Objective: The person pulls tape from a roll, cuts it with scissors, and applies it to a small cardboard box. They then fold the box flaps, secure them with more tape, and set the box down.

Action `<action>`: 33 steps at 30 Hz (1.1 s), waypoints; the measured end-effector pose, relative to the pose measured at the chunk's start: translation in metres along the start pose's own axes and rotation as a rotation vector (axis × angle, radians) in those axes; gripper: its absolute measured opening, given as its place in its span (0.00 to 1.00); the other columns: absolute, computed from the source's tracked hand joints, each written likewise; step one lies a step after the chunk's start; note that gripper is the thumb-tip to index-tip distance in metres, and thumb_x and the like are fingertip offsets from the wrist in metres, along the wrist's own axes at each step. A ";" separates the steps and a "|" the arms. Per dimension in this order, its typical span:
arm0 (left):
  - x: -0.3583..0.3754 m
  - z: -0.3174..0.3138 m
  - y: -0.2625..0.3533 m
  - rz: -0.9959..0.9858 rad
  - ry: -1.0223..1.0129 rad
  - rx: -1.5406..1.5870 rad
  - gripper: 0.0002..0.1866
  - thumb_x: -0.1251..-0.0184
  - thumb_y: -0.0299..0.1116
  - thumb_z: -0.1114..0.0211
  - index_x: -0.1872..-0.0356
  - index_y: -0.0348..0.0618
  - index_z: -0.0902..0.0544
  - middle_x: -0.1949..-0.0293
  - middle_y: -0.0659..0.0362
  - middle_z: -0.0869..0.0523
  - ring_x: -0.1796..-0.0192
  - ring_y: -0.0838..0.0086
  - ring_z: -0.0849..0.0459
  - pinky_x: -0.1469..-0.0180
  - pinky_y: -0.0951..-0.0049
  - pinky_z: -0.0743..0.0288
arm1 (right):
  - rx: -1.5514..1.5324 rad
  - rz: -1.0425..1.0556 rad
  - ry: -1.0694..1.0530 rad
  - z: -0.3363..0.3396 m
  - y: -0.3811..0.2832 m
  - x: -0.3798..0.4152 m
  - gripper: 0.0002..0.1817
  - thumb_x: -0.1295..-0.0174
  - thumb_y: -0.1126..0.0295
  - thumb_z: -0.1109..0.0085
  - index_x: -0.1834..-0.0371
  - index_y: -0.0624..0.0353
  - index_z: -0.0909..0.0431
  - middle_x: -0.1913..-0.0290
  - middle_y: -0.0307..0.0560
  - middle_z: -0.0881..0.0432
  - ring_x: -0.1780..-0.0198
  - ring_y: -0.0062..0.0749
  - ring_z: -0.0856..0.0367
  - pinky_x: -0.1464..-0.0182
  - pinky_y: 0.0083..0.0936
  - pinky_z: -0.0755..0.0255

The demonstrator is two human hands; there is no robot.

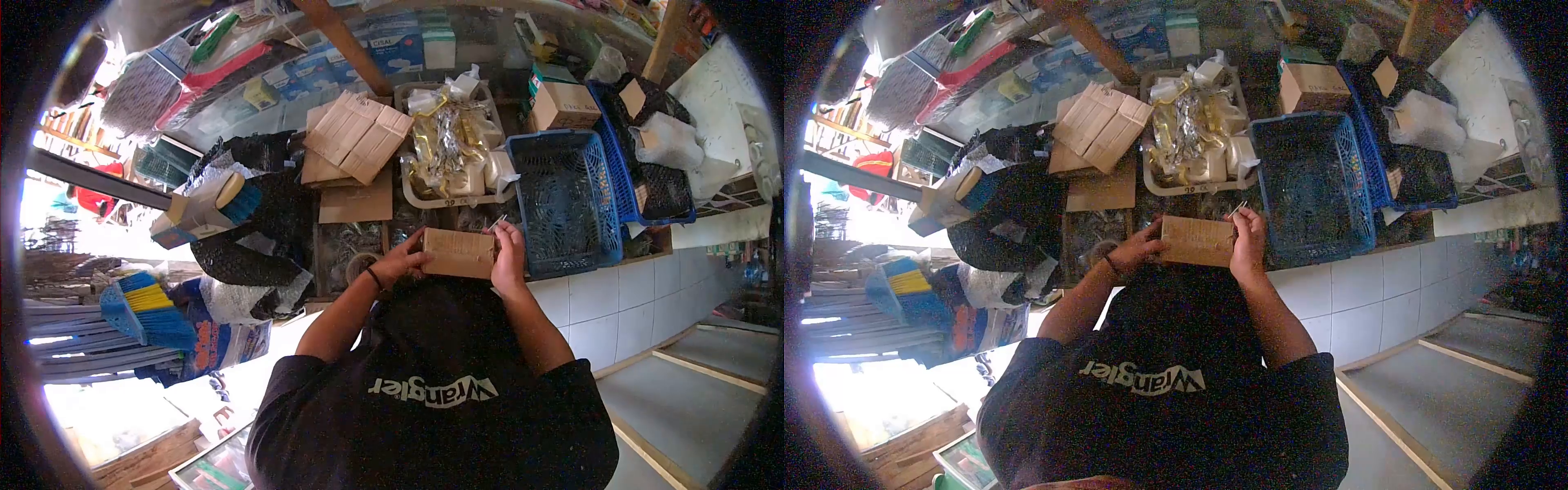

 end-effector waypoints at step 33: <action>-0.028 -0.023 0.006 -0.201 0.304 -0.200 0.33 0.28 0.51 0.59 0.32 0.39 0.52 0.34 0.52 0.44 0.32 0.66 0.46 0.33 0.70 0.51 | -0.025 0.114 0.077 -0.001 -0.006 -0.014 0.11 0.36 0.65 0.54 0.59 0.62 0.29 0.63 0.43 0.24 0.61 0.26 0.27 0.54 0.24 0.34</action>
Point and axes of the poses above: each hand's wrist, its own x-axis away from the middle knuckle, its own z-axis out of the back of the hand, y = z × x, the point moved 3 cm from there along -x, towards the middle knuckle
